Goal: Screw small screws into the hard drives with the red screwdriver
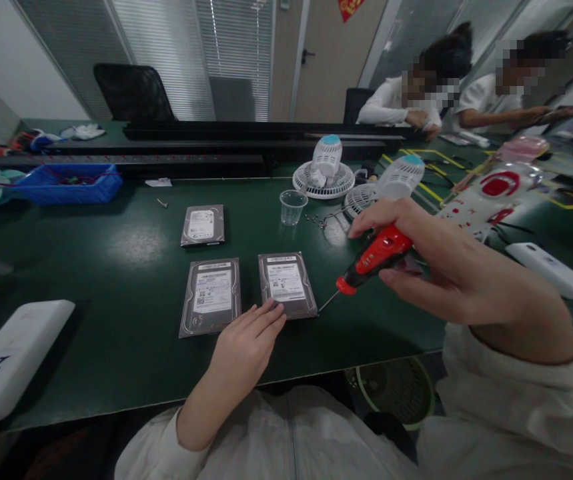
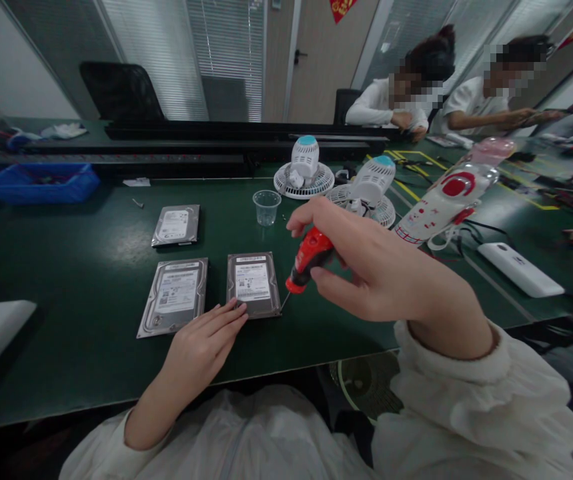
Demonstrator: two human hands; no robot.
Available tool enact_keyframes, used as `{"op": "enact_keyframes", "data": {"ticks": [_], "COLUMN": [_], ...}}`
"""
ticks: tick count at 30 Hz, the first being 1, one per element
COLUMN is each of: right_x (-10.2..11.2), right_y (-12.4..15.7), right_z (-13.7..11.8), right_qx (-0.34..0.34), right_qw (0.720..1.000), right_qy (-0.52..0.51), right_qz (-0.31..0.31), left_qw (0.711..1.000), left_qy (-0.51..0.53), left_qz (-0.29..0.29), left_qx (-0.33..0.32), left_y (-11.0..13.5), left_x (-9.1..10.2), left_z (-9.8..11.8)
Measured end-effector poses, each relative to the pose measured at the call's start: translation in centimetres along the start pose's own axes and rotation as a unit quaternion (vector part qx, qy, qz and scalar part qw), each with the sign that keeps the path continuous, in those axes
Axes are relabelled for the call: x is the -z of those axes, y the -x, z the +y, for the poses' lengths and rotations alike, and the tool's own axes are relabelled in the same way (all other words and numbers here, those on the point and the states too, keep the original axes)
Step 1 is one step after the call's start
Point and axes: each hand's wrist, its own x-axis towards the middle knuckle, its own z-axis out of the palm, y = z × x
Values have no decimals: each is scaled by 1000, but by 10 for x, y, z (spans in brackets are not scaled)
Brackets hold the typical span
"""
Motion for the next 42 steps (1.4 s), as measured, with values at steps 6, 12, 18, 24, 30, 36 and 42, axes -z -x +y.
{"op": "enact_keyframes", "data": {"ticks": [6, 12, 18, 24, 30, 36, 42], "right_x": [-7, -1, -1, -5, 1, -4, -4], "right_y": [2, 1, 3, 2, 3, 6, 5], "right_z": [4, 1, 2, 1, 3, 6, 3], "right_qx": [-13, -2, 8, -37, -13, -15, -58], "right_qw": [998, 998, 1000, 992, 999, 998, 991], "right_qy": [56, 57, 13, 112, 40, 34, 110], "right_qz": [40, 10, 5, 48, 6, 42, 48], "left_qw": [1000, 1000, 1000, 1000, 1000, 1000, 1000], "left_qy": [2, 4, -1, 4, 4, 1, 4], "left_qz": [-6, 0, 6, 7, 1, 3, 6], "left_qx": [-2, -3, -6, -8, -6, -6, -5], "left_y": [0, 0, 0, -2, -2, -1, -2], "left_x": [0, 0, 0, 1, 1, 1, 0], "left_z": [0, 0, 0, 1, 0, 0, 1]}}
